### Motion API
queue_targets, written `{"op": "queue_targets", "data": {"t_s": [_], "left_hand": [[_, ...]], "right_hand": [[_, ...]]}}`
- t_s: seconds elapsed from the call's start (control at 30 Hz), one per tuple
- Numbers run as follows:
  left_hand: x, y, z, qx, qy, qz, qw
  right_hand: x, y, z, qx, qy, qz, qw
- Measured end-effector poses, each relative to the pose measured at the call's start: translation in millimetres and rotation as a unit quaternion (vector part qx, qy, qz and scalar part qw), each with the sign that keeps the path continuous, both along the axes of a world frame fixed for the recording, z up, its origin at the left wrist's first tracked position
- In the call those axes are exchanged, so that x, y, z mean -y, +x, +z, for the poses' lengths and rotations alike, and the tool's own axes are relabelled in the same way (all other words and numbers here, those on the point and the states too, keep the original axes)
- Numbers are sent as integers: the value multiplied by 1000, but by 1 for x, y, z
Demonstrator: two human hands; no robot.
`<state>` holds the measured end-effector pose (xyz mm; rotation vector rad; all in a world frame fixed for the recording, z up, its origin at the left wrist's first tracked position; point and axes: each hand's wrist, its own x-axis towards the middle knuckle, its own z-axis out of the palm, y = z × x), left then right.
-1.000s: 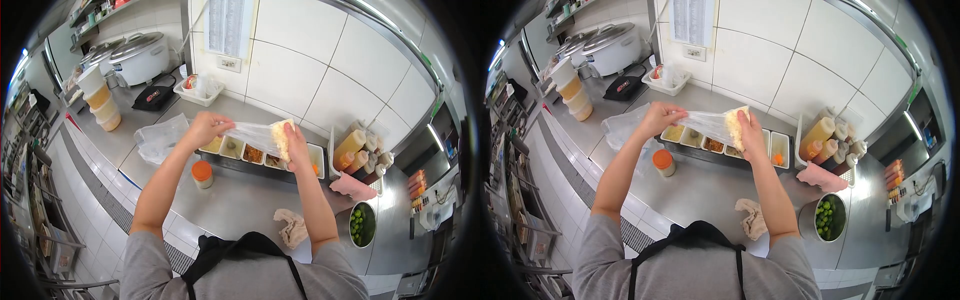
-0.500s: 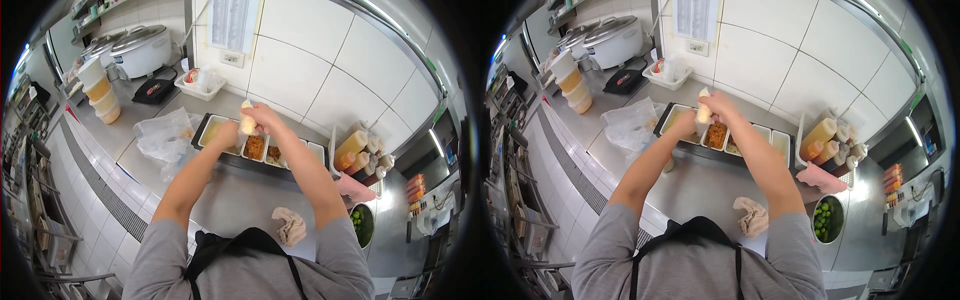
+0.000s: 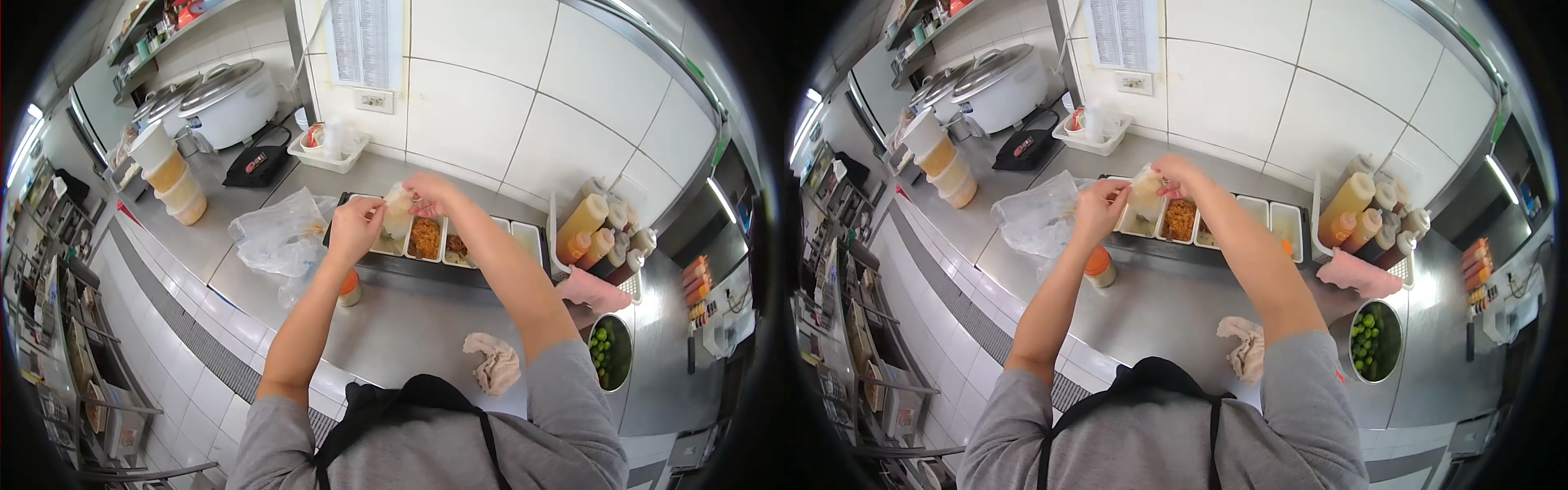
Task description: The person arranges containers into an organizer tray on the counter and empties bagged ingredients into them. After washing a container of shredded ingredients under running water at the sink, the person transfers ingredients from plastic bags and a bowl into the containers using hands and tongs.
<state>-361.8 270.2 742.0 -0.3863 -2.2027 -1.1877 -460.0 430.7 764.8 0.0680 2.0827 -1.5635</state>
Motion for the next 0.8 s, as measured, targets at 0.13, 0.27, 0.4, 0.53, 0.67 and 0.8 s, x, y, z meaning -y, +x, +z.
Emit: {"op": "queue_targets", "data": {"t_s": [0.13,0.27,0.4,0.53,0.67,0.8], "left_hand": [[9,-1,1,-41,16,37,998],[9,9,11,-18,35,22,999],[13,10,14,47,70,-6,996],[17,4,7,69,197,-3,978],[16,3,11,97,133,33,986],[17,1,24,100,307,-25,946]], "right_hand": [[1,-10,-14,-199,68,-64,975],[-8,-21,0,-266,54,-113,956],[-5,-10,14,-251,23,-146,957],[-2,-20,16,-290,12,-180,940],[1,-14,10,-323,13,-138,936],[6,3,-5,-384,-138,-85,909]]}}
